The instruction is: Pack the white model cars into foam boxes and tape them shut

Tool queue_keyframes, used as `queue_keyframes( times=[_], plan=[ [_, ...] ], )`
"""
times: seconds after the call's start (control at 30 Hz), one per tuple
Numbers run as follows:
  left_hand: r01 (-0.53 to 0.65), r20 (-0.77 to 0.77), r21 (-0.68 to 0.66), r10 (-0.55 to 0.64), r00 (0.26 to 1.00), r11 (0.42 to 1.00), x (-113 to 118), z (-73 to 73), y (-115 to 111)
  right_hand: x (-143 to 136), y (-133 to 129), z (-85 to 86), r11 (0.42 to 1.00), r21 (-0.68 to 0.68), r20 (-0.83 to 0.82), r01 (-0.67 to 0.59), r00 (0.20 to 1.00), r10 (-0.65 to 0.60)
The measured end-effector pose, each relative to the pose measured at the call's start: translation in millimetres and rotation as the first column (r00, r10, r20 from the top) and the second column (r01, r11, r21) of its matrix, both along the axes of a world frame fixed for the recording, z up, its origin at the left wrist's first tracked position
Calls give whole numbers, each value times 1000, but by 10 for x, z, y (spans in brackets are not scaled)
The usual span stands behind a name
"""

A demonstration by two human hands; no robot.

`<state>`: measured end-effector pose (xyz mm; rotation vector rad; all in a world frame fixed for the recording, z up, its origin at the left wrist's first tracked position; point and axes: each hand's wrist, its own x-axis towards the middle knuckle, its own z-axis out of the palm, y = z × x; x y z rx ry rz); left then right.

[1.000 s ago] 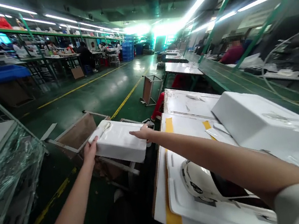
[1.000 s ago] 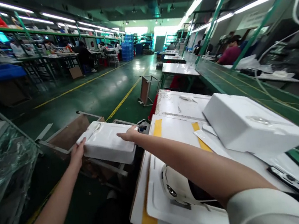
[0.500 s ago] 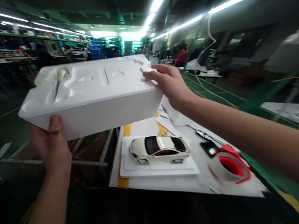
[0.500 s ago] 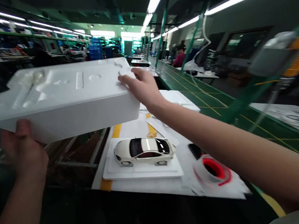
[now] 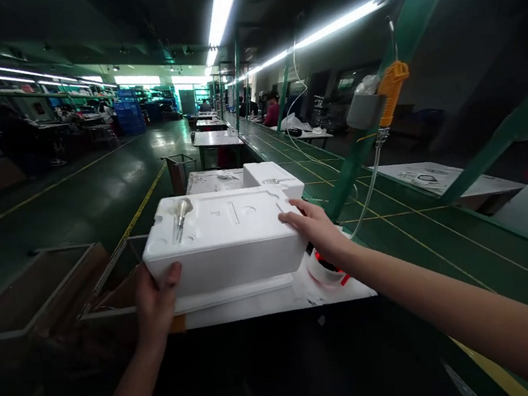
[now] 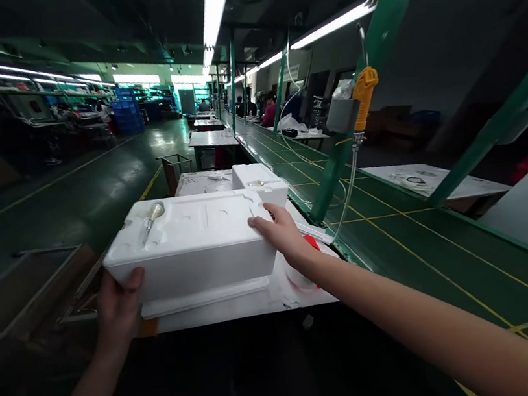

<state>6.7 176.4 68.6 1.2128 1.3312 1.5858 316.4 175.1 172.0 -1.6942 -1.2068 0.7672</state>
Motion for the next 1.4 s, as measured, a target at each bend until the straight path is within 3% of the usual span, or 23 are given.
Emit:
queue_keyframes(
  times=[0.13, 0.27, 0.37, 0.47, 0.67, 1.0, 1.23, 1.4],
  plan=[
    [46, -37, -67, -49, 998, 997, -44, -182, -55, 12, -25, -302, 998, -59, -95, 23, 995, -29],
    [-17, -84, -66, 11, 996, 998, -112, -377, -79, -47, -47, -578, 999, 39, -45, 22, 999, -20],
    [8, -90, -144, -21, 996, 990, -168, -498, -106, -80, -83, -732, 993, 99, -66, -56, 996, 63],
    [53, -128, -243, -86, 988, 969, -220, -561, -165, -81, -121, -837, 987, 100, -225, -123, 964, 143],
    [94, -163, -302, -149, 975, 949, -259, -523, -225, -26, -148, -858, 986, 46, -358, -161, 919, 167],
    [84, -246, -360, -182, 952, 929, -200, -516, -161, 109, -196, -905, 970, -203, -458, -133, 889, 27],
    [128, 33, -289, -124, 992, 949, -61, -526, -167, 15, -204, -865, 970, -205, -521, -130, 854, 5],
    [82, 101, -266, -57, 993, 961, 6, -478, -150, -22, -248, -888, 976, -179, -560, -128, 829, 6]
  ],
)
